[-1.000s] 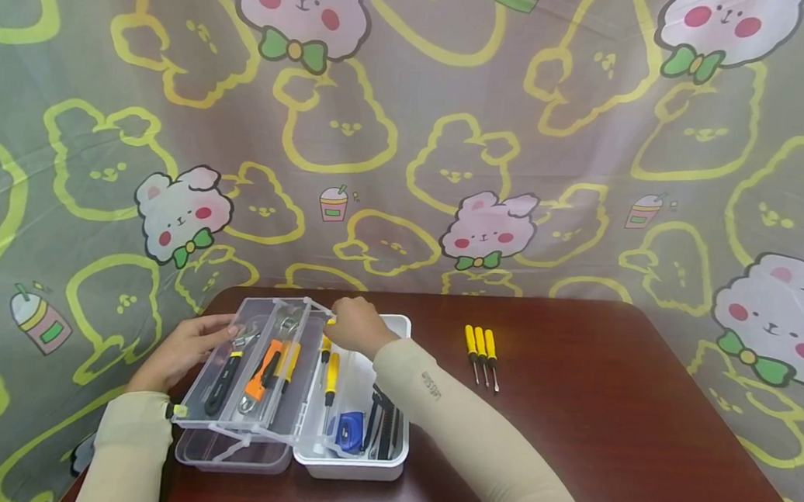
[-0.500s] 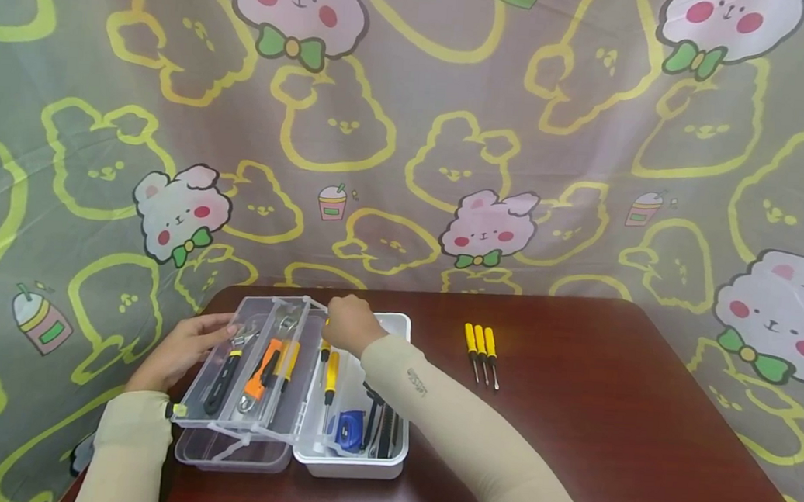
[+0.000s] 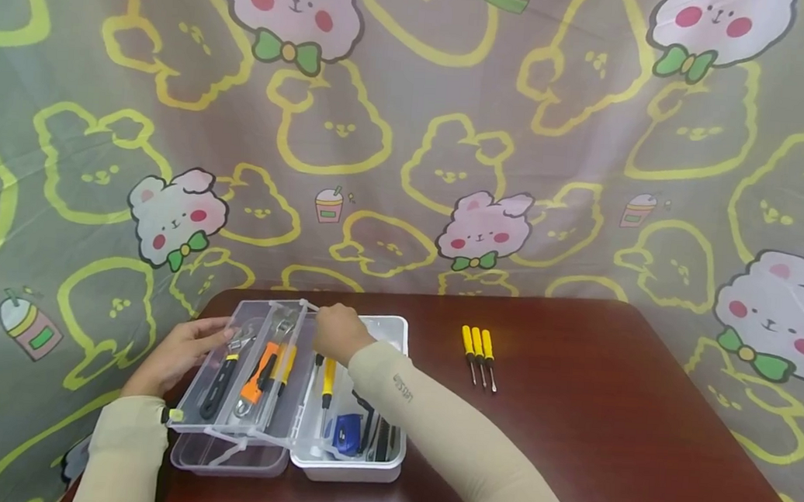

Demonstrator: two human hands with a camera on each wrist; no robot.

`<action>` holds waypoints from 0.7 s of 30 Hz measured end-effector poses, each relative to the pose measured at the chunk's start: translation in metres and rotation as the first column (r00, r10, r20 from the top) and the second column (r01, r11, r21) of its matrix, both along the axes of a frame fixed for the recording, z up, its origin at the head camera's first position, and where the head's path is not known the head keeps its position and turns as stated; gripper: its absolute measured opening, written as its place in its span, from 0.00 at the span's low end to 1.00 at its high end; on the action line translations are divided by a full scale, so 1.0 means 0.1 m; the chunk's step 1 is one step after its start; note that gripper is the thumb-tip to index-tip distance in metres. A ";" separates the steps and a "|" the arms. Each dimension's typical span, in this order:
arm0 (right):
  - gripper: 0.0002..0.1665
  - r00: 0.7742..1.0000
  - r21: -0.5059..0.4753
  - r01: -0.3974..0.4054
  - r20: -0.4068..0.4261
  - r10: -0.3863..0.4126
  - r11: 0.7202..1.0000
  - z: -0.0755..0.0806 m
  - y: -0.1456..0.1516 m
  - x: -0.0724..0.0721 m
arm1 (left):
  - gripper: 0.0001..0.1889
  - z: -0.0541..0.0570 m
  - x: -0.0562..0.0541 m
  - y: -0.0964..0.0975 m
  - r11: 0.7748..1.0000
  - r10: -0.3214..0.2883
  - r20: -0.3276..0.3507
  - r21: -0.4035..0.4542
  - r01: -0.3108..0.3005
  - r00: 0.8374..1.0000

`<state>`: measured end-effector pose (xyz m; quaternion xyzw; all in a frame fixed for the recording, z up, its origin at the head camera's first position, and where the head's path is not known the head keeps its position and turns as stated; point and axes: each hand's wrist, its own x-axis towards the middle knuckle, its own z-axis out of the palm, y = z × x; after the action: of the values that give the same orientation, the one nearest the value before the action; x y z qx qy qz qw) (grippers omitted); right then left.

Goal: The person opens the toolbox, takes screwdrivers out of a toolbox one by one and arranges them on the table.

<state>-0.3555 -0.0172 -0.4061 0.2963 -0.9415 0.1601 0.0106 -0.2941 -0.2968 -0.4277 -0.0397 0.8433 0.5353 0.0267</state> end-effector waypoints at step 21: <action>0.20 0.984 -0.129 0.160 0.105 -0.147 0.979 0.03 0.00 0.05 | 0.38 -0.02 -0.01 -0.02 1.000 -0.004 -0.002 0.020 0.004 1.000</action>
<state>-0.3509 -0.0176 -0.4029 0.2134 -0.9478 0.2371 -0.0016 -0.2956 -0.2987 -0.4295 -0.0373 0.8380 0.5437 0.0272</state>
